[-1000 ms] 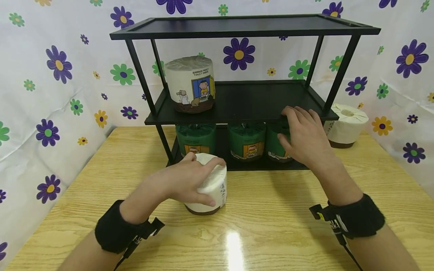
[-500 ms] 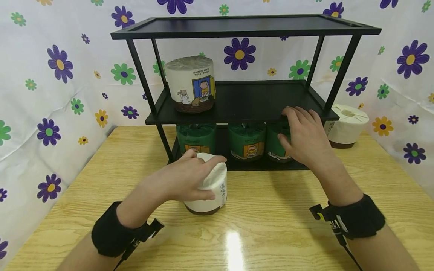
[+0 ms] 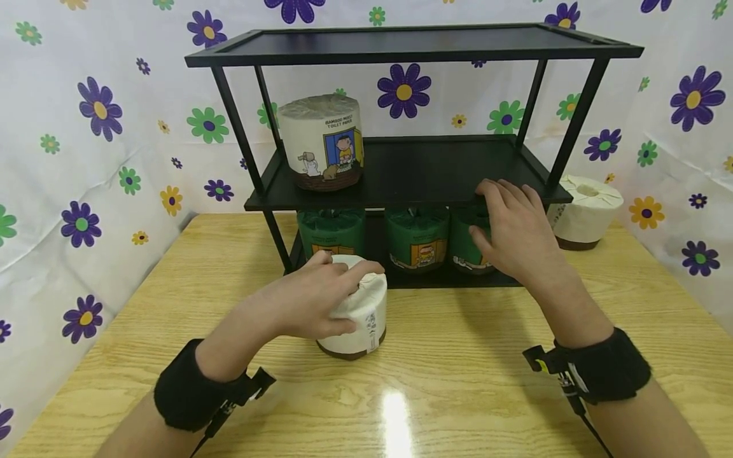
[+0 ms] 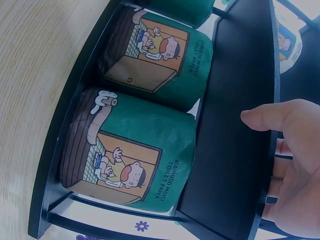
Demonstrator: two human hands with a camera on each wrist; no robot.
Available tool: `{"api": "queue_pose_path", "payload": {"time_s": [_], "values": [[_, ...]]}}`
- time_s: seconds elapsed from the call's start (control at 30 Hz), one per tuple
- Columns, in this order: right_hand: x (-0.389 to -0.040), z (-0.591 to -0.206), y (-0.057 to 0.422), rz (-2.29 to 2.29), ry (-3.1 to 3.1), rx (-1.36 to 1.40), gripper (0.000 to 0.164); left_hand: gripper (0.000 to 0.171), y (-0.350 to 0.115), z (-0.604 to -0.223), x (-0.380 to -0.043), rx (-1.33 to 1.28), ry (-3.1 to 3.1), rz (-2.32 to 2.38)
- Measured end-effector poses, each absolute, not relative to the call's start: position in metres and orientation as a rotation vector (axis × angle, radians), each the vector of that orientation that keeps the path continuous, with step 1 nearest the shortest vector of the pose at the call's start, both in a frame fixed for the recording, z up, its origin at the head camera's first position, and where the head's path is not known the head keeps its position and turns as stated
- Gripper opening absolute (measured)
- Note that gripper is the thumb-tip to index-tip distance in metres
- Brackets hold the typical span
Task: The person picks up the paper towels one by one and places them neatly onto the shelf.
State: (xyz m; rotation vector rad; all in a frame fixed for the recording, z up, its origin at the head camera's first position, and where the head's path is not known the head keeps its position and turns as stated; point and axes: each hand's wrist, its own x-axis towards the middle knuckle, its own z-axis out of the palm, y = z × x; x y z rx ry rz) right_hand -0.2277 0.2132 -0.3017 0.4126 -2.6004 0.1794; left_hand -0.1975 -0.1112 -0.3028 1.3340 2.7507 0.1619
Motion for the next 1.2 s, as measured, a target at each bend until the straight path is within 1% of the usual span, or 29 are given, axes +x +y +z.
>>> {"api": "queue_pose_path", "payload": {"time_s": [0.47,0.7,1.2], "values": [[-0.229,-0.303,0.214,0.17,-2.608,0.414,0.056,0.08,-0.118,-0.301,-0.2,1.289,2.725,0.196],[-0.228,-0.303,0.214,0.166,-2.595,0.415,0.056,0.066,-0.115,-0.301,-0.198,1.29,2.762,0.214],[-0.229,-0.302,0.214,0.164,-2.599,0.412,0.057,0.064,-0.107,-0.3,-0.196,1.3,2.843,0.185]]}}
